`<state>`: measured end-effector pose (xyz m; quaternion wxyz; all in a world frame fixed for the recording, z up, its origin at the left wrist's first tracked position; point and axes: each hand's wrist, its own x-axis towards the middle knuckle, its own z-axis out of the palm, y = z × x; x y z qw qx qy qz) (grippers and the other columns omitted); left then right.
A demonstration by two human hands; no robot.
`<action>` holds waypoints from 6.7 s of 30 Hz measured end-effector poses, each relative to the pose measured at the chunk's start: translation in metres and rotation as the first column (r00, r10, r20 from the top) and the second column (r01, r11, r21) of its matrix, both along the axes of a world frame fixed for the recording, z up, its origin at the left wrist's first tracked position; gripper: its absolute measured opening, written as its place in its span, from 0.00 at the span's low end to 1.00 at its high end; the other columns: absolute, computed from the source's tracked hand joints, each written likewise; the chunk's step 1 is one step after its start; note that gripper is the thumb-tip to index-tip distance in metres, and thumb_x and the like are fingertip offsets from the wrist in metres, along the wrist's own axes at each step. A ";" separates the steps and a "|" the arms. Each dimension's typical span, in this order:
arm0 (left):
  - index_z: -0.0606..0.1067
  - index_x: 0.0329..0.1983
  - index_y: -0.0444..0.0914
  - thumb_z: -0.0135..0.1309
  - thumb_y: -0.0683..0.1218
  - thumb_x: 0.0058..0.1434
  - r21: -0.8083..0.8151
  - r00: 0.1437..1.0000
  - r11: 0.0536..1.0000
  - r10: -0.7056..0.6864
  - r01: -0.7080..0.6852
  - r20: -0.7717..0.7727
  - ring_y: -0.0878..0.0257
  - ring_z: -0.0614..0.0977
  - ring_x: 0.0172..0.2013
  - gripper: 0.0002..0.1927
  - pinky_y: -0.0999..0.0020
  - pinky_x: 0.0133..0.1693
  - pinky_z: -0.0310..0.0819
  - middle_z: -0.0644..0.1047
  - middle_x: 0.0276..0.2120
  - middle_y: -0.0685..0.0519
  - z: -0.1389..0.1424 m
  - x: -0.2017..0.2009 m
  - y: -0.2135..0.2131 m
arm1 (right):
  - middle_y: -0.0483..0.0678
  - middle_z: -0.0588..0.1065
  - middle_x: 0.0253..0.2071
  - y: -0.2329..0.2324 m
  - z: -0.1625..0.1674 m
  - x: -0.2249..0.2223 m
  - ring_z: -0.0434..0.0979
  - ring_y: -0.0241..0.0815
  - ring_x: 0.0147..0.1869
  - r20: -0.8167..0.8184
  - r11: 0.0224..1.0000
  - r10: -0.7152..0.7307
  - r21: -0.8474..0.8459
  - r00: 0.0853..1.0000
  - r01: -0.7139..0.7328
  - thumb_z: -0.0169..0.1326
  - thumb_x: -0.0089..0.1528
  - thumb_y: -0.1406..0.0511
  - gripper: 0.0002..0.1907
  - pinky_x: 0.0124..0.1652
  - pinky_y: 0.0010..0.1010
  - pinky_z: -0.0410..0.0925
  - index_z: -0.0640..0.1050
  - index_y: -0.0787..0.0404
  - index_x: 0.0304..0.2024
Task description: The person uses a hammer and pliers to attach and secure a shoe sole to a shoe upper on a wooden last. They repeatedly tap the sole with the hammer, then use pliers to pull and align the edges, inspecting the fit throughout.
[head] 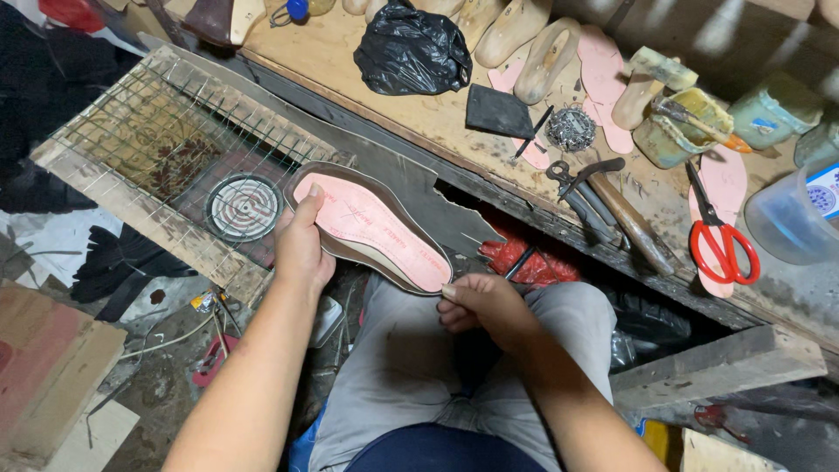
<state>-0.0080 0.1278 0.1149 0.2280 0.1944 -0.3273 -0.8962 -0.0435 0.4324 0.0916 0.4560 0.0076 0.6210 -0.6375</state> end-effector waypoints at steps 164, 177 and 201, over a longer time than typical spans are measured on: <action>0.75 0.58 0.31 0.48 0.39 0.66 -0.858 0.968 0.509 -0.242 0.070 -0.064 0.61 0.83 0.47 0.18 0.68 0.52 0.77 0.82 0.47 0.46 0.176 0.040 0.100 | 0.65 0.77 0.32 -0.019 0.241 0.027 0.76 0.70 0.38 -0.855 0.889 0.434 0.457 0.286 0.017 0.54 0.63 0.61 0.16 0.37 0.55 0.67 0.65 0.66 0.43; 0.75 0.59 0.30 0.46 0.37 0.66 -0.785 0.966 0.606 -0.257 0.130 -0.039 0.64 0.82 0.48 0.19 0.70 0.52 0.76 0.81 0.49 0.45 0.168 0.020 0.088 | 0.64 0.74 0.31 -0.053 0.163 0.022 0.76 0.69 0.33 -0.955 0.912 0.249 0.288 0.163 0.293 0.54 0.59 0.65 0.14 0.35 0.58 0.68 0.66 0.66 0.41; 0.73 0.56 0.33 0.49 0.38 0.60 -0.750 0.923 0.574 -0.364 0.329 0.126 0.65 0.80 0.48 0.20 0.71 0.52 0.73 0.80 0.48 0.48 0.198 0.050 0.100 | 0.61 0.76 0.27 -0.018 0.230 0.061 0.78 0.64 0.35 -0.784 0.809 0.513 0.577 0.348 0.107 0.52 0.60 0.64 0.13 0.36 0.53 0.70 0.65 0.65 0.39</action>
